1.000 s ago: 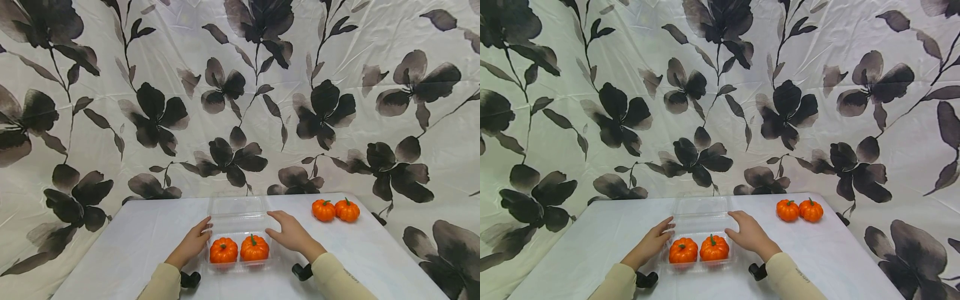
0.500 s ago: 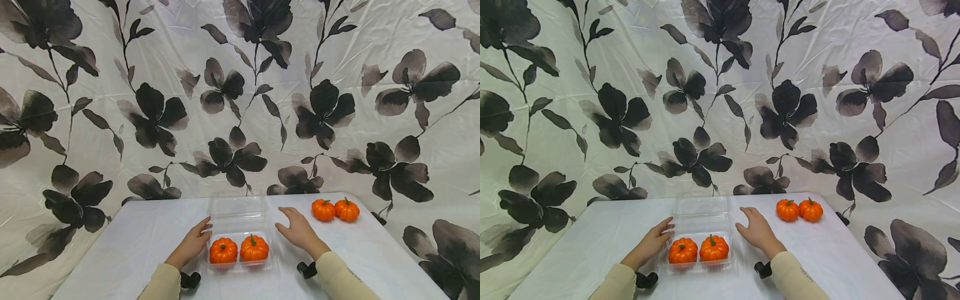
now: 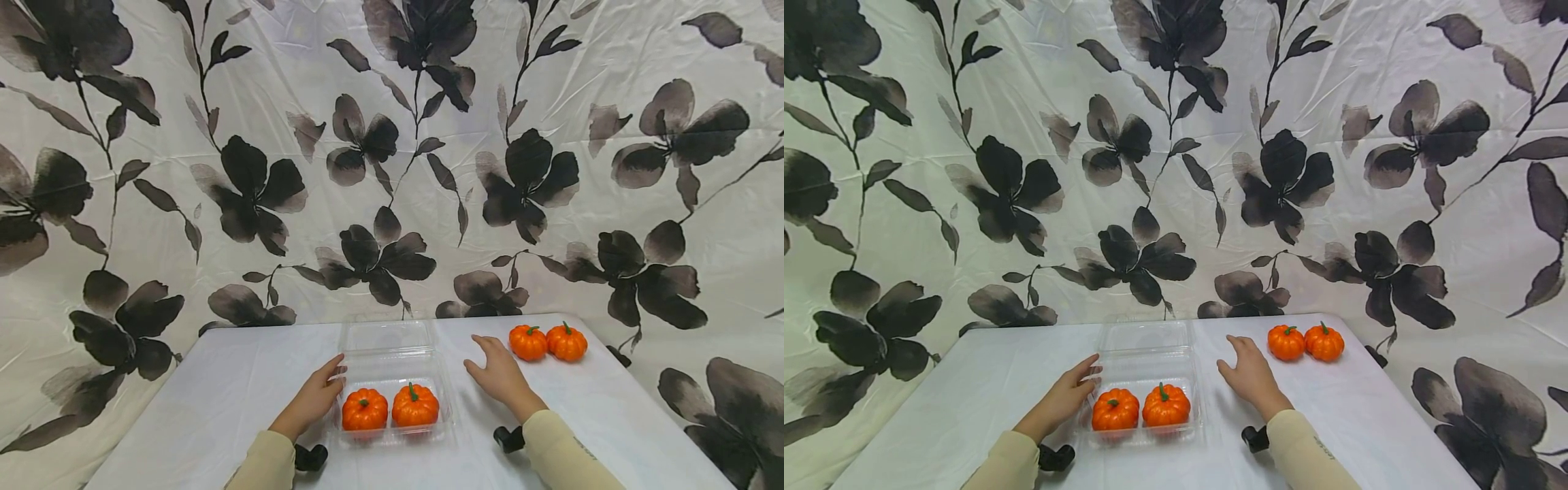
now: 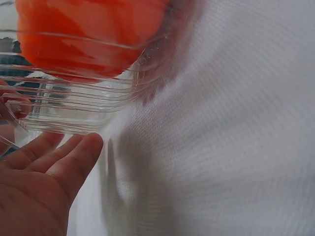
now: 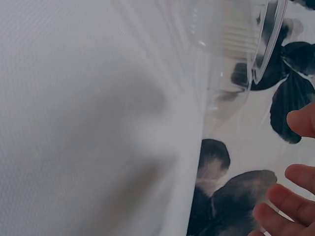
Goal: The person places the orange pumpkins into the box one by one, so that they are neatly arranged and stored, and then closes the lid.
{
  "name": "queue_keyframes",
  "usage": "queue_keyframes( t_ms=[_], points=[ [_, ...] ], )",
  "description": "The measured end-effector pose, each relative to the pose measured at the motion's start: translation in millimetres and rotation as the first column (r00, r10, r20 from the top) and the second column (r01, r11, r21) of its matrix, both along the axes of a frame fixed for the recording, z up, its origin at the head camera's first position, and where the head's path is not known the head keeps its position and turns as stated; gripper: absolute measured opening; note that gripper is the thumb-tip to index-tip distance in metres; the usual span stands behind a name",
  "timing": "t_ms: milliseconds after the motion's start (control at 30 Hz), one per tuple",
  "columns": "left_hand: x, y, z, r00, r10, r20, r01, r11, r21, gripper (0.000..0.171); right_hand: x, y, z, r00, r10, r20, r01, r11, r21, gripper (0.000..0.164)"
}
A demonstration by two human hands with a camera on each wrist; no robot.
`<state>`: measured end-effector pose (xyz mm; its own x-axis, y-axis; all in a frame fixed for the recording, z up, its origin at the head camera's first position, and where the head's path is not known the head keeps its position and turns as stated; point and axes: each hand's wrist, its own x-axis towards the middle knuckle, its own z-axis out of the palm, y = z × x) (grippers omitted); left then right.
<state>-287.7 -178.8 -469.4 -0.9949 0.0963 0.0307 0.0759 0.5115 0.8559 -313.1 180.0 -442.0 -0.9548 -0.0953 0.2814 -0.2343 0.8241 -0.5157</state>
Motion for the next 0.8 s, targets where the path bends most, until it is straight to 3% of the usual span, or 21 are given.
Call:
queue_keyframes(
  t_ms=[800],
  points=[
    [-1.9,-1.0,0.5,1.0,-0.005,0.008,0.005,1.0,-0.002,0.057,-16.0,29.0,-4.7,0.99,-0.138,0.031,0.14,0.988,-0.058,0.067]
  ],
)
